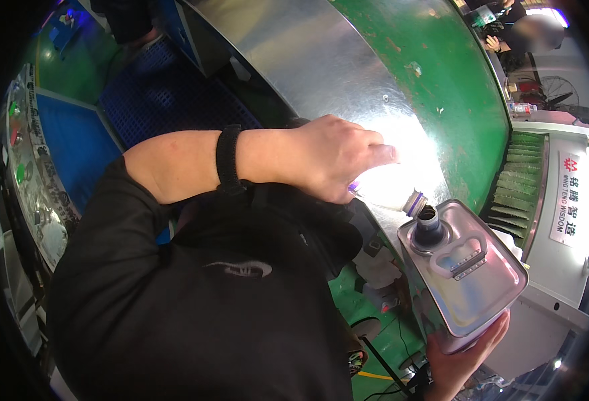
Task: Pouring liquid from large metal and plastic containers into smaller plastic bottles.
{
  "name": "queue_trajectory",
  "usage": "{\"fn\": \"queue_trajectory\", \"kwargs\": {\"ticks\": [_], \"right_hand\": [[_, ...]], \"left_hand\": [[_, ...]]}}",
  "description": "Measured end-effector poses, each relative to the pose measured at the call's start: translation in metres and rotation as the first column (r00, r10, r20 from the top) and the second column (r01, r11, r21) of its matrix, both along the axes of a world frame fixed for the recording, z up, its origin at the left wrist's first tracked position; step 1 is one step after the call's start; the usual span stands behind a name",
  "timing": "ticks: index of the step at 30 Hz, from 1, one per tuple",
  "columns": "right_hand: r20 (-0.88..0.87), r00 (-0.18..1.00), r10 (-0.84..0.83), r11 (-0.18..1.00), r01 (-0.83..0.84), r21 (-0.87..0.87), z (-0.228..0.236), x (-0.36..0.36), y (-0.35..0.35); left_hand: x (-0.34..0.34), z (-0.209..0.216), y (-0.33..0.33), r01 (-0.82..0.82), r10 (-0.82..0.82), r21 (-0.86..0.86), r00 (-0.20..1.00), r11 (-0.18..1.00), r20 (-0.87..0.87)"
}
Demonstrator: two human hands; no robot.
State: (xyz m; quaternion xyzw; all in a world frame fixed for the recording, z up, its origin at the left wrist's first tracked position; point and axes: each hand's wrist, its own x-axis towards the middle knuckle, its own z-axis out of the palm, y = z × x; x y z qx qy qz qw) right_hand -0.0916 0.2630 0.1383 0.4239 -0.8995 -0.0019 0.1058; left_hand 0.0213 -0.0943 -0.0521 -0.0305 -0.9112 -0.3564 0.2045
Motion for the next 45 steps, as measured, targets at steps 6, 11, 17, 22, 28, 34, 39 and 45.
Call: {"fn": "queue_trajectory", "kwargs": {"ticks": [6, 11, 17, 22, 28, 34, 39, 45], "right_hand": [[-0.018, 1.0, 0.0, 0.999, 0.0, 0.042, 0.007, 0.001, -0.006], [-0.006, 1.0, 0.0, 0.999, 0.001, 0.051, 0.01, -0.001, -0.01], [-0.005, 1.0, -0.007, 0.998, 0.008, 0.066, 0.013, -0.002, -0.012], [-0.001, 1.0, -0.017, 0.997, 0.017, 0.078, 0.015, -0.002, -0.014], [0.003, 1.0, -0.006, 0.995, 0.006, 0.104, 0.019, -0.002, -0.017], [-0.009, 1.0, -0.006, 0.991, 0.007, 0.136, 0.022, -0.002, -0.02], [0.0, 1.0, 0.014, 0.992, -0.014, 0.128, 0.025, -0.003, -0.021], [-0.004, 0.999, 0.034, 0.991, -0.033, 0.132, 0.024, -0.002, -0.025]], "left_hand": [[-0.002, -0.003, 0.0, -0.008, 0.008, 0.008, 1.0, 1.0, -0.023], [-0.001, -0.005, 0.001, -0.02, 0.02, -0.006, 0.999, 1.0, -0.04], [-0.002, -0.005, 0.002, -0.025, 0.025, -0.007, 0.998, 1.0, -0.059], [0.001, -0.004, 0.002, -0.021, 0.021, 0.001, 1.0, 1.0, -0.021], [0.002, -0.005, 0.003, -0.022, 0.022, 0.018, 1.0, 1.0, -0.019], [0.003, -0.006, 0.002, -0.029, 0.029, 0.013, 0.999, 0.999, -0.021], [0.004, -0.002, 0.002, -0.034, 0.033, 0.009, 0.999, 0.999, 0.008], [0.004, -0.008, 0.001, -0.03, 0.03, 0.028, 0.999, 0.999, 0.029]]}}
